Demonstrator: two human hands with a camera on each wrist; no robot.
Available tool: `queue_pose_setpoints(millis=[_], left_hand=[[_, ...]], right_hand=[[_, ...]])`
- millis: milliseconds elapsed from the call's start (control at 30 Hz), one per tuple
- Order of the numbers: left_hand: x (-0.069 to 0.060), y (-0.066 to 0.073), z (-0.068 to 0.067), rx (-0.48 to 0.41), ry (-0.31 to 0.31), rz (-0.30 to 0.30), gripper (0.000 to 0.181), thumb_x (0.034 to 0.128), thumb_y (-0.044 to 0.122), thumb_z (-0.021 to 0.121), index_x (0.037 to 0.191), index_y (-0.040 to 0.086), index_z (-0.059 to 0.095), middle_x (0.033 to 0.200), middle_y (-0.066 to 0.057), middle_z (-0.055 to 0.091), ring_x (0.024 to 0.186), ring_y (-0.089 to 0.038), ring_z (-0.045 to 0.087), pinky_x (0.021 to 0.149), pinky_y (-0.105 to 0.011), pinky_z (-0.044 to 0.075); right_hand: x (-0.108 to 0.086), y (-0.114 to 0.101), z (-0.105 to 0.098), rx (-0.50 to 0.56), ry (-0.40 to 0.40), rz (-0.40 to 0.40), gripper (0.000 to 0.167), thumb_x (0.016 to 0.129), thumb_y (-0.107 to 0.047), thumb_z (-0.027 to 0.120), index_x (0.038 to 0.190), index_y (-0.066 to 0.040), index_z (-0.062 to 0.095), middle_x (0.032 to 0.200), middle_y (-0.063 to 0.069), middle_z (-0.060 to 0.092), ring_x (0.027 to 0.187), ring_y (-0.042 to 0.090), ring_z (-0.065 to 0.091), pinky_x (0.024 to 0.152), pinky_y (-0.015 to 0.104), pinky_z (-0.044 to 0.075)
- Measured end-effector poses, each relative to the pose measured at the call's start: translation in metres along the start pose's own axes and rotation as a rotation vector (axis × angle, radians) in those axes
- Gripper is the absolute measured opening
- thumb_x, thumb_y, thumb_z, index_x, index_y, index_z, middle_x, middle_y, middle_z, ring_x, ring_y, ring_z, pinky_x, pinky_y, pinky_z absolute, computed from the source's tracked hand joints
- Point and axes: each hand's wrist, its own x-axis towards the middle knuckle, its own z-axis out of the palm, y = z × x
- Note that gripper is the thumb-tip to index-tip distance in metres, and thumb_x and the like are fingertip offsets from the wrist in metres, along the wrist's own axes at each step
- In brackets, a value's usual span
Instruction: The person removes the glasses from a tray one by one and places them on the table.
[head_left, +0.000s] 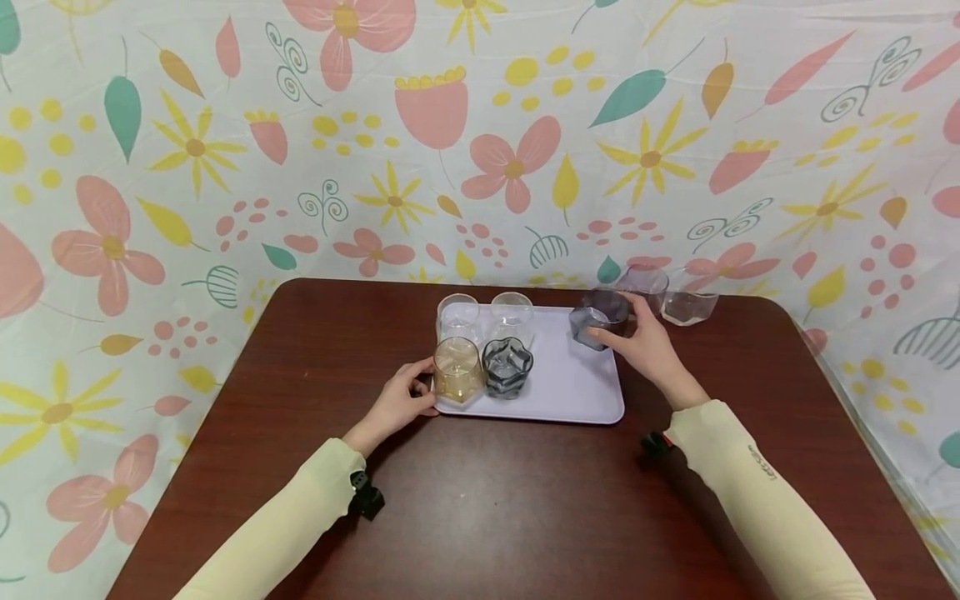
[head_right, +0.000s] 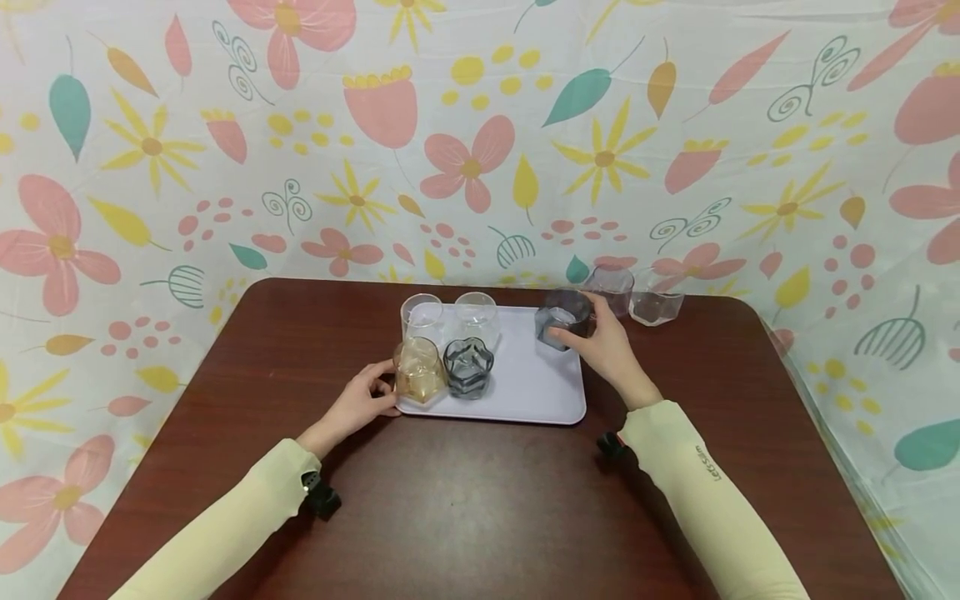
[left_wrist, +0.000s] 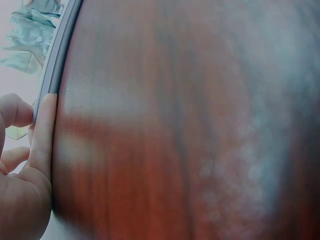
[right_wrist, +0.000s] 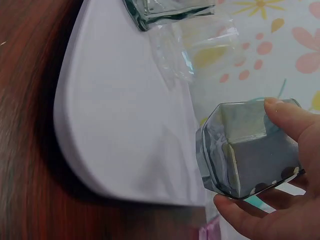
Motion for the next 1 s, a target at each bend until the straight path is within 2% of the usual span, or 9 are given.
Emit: queue_pose_setpoints(millis=[67,167,333,600,667,733,800,867,1000], left_hand=[[-0.001,0.001,0.000,-0.005,-0.001,-0.002,0.070,0.0843,-0.012,0.061,0.152,-0.007,0.045,0.136,-0.025,0.047,0.086,-0.017,0.059,0.070,-0.032,0.068],[-0.001,0.002,0.000,-0.005,-0.001,-0.004,0.070,0.0842,-0.012,0.061,0.152,-0.006,0.045,0.136,-0.025,0.047,0.087,-0.017,0.059,0.069,-0.032,0.068],[0.000,0.003,0.000,-0.006,-0.004,0.001,0.070,0.0840,-0.012,0.060,0.152,-0.006,0.046,0.136,-0.026,0.047,0.087,-0.018,0.059,0.070,-0.031,0.068],[0.000,0.000,0.000,-0.008,-0.004,0.013,0.070,0.0827,-0.013,0.060,0.151,-0.007,0.046,0.136,-0.026,0.047,0.087,-0.019,0.061,0.069,-0.031,0.068],[0.000,0.000,0.000,-0.007,-0.004,0.009,0.070,0.0825,-0.014,0.059,0.151,-0.007,0.046,0.136,-0.026,0.047,0.087,-0.018,0.061,0.070,-0.032,0.068],[0.001,-0.002,0.000,-0.002,-0.004,0.014,0.070,0.0834,-0.014,0.059,0.151,-0.007,0.046,0.136,-0.026,0.047,0.087,-0.018,0.061,0.069,-0.031,0.068],[-0.001,0.002,0.001,0.006,-0.001,0.016,0.069,0.0838,-0.014,0.059,0.151,-0.008,0.045,0.135,-0.027,0.047,0.087,-0.018,0.061,0.070,-0.035,0.069],[0.000,0.002,0.001,0.022,-0.001,0.018,0.069,0.0843,-0.015,0.058,0.151,-0.010,0.043,0.136,-0.028,0.047,0.087,-0.020,0.060,0.072,-0.040,0.069],[0.000,0.001,0.001,0.027,-0.003,0.014,0.070,0.0845,-0.015,0.059,0.152,-0.010,0.043,0.137,-0.028,0.047,0.089,-0.022,0.060,0.072,-0.040,0.069]], right_hand=[[-0.004,0.001,-0.006,-0.007,0.007,-0.002,0.093,0.091,-0.052,0.076,0.160,-0.010,0.029,0.143,0.025,0.052,0.117,0.037,0.056,0.081,0.035,0.053],[-0.010,0.004,-0.014,-0.016,0.022,-0.009,0.092,0.092,-0.049,0.077,0.160,-0.009,0.030,0.143,0.025,0.052,0.118,0.038,0.056,0.081,0.035,0.054],[-0.021,0.012,-0.025,-0.018,0.034,0.006,0.092,0.093,-0.046,0.076,0.160,-0.006,0.028,0.145,0.028,0.049,0.127,0.044,0.054,0.092,0.047,0.055],[-0.036,0.026,-0.044,-0.052,0.048,0.033,0.096,0.094,-0.048,0.074,0.163,-0.006,0.021,0.150,0.029,0.044,0.130,0.049,0.052,0.098,0.059,0.054],[-0.039,0.029,-0.050,-0.057,0.058,0.038,0.095,0.094,-0.047,0.074,0.163,-0.006,0.022,0.150,0.029,0.044,0.130,0.049,0.052,0.096,0.052,0.056],[-0.043,0.032,-0.055,-0.064,0.069,0.044,0.094,0.094,-0.046,0.075,0.162,-0.006,0.023,0.149,0.029,0.044,0.130,0.049,0.052,0.091,0.035,0.056],[-0.046,0.035,-0.059,-0.071,0.080,0.050,0.094,0.094,-0.045,0.075,0.162,-0.006,0.024,0.148,0.030,0.045,0.129,0.048,0.053,0.083,0.019,0.050],[-0.050,0.039,-0.064,-0.074,0.090,0.051,0.093,0.095,-0.043,0.075,0.162,-0.005,0.023,0.147,0.030,0.046,0.128,0.048,0.053,0.076,0.008,0.042],[-0.055,0.048,-0.073,-0.077,0.101,0.056,0.093,0.096,-0.041,0.074,0.163,-0.004,0.021,0.146,0.031,0.046,0.126,0.047,0.053,0.071,0.003,0.040]])
